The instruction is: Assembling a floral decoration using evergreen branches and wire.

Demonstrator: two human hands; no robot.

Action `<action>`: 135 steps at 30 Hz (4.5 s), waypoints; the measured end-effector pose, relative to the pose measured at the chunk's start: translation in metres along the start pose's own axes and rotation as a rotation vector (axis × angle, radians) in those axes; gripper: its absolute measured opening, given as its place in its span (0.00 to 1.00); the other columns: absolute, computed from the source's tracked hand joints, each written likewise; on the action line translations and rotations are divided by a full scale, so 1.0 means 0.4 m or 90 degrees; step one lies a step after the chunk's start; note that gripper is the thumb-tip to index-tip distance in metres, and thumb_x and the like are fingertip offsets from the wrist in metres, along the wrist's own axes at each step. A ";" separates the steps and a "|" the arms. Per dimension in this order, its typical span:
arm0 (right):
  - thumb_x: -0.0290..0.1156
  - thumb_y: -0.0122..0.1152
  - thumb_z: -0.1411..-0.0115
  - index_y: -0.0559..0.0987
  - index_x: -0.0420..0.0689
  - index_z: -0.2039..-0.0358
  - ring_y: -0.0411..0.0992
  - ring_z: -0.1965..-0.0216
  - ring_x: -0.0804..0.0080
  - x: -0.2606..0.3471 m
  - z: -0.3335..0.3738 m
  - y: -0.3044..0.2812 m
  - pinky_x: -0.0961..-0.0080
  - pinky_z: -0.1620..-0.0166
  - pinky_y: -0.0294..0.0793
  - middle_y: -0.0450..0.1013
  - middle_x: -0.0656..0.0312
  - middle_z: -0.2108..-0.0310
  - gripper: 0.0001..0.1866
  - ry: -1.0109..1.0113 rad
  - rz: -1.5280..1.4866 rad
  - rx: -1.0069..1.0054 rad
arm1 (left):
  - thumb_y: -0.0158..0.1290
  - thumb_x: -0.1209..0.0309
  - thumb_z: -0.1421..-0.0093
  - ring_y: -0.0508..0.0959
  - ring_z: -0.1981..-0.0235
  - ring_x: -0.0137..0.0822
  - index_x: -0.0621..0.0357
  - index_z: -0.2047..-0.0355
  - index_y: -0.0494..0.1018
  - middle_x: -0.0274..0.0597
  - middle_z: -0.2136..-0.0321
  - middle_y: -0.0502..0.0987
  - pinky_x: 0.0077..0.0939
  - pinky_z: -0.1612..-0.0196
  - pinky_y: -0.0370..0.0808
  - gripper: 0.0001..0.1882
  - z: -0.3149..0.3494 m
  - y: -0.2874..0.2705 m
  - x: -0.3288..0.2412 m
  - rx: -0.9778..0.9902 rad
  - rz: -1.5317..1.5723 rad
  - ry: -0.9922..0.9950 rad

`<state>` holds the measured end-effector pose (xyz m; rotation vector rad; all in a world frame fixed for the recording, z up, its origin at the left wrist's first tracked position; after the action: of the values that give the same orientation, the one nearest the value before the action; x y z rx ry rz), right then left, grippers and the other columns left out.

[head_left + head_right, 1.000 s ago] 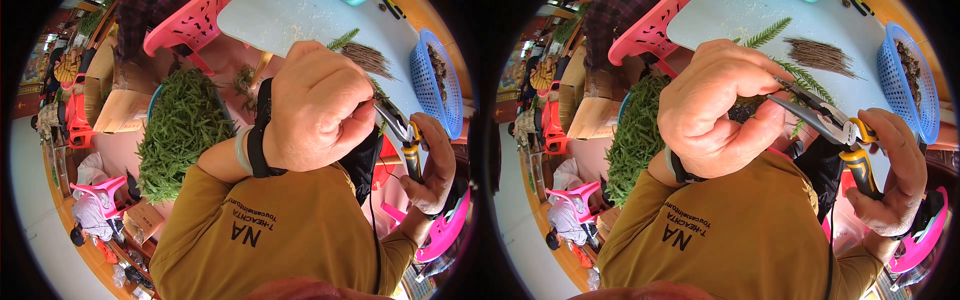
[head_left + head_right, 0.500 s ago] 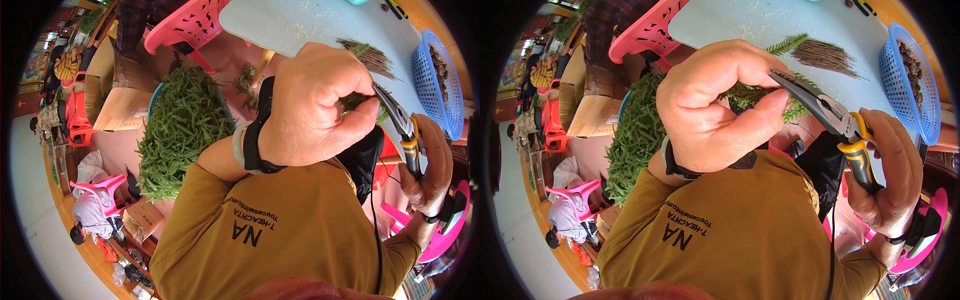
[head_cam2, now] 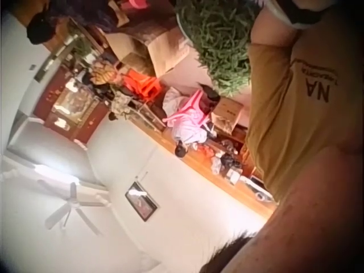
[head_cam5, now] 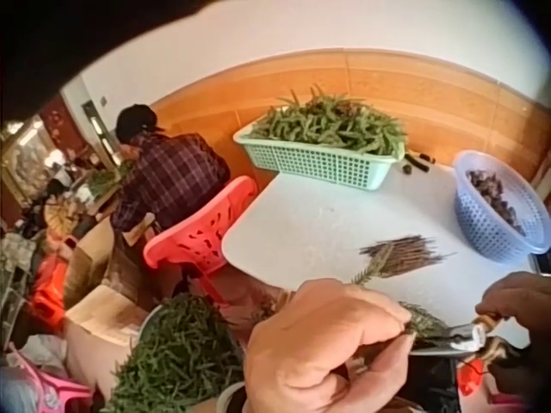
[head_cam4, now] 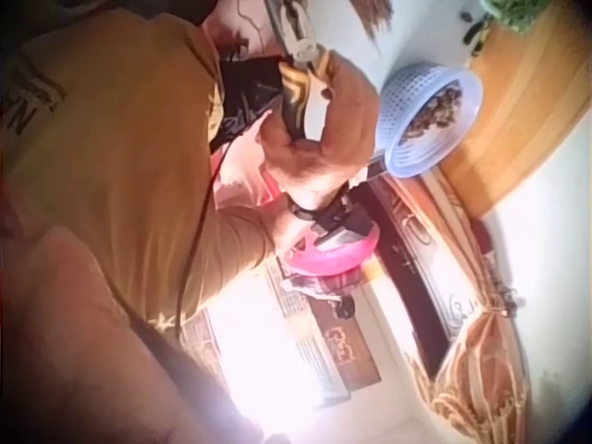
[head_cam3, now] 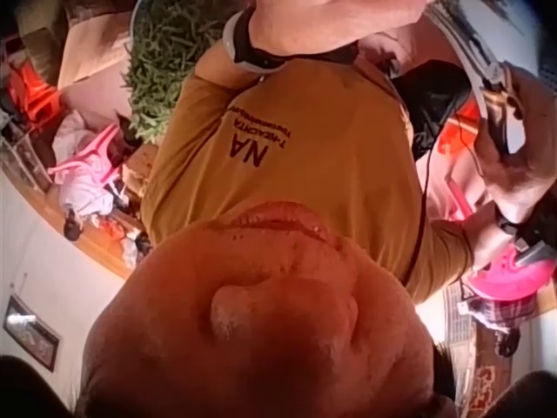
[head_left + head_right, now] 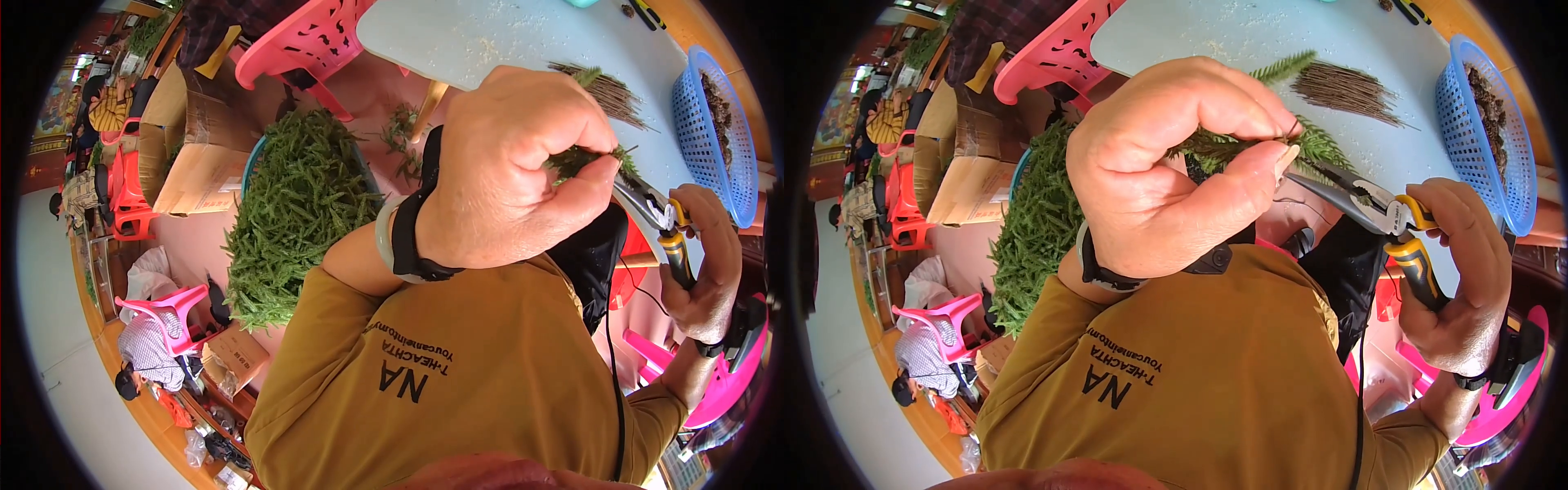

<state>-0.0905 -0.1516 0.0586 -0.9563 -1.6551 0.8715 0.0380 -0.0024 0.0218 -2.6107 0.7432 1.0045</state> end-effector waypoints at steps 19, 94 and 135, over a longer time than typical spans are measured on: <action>0.23 0.52 0.73 0.71 0.33 0.59 0.65 0.69 0.70 -0.023 0.021 0.001 0.80 0.66 0.63 0.68 0.56 0.67 0.31 0.053 -0.148 -0.015 | 0.55 0.82 0.63 0.74 0.75 0.37 0.57 0.80 0.66 0.35 0.77 0.74 0.27 0.71 0.68 0.11 0.001 0.011 -0.010 0.006 0.012 0.043; 0.27 0.70 0.67 0.69 0.27 0.55 0.66 0.57 0.65 -0.106 0.036 0.045 0.73 0.53 0.63 0.68 0.50 0.58 0.35 0.002 -0.530 -0.039 | 0.55 0.81 0.57 0.71 0.78 0.21 0.64 0.69 0.69 0.36 0.75 0.73 0.14 0.77 0.67 0.12 0.014 0.037 0.025 0.047 0.442 -0.133; 0.34 0.66 0.70 0.71 0.28 0.58 0.67 0.62 0.69 -0.039 0.057 0.027 0.80 0.57 0.62 0.69 0.54 0.64 0.36 0.205 -0.487 -0.081 | 0.54 0.77 0.66 0.66 0.84 0.32 0.64 0.77 0.70 0.41 0.76 0.70 0.21 0.83 0.59 0.11 0.021 0.017 -0.062 -0.054 -0.206 0.396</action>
<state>-0.1075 -0.1634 0.0371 -0.4366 -1.6122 0.0897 0.0140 0.0045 0.0321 -3.0053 0.3661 0.1252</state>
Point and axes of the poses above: each hand's wrist, its own z-axis away from the middle knuckle, its own y-axis out of the palm, x = y × z, the point moved 6 cm from there along -z, towards the middle knuckle
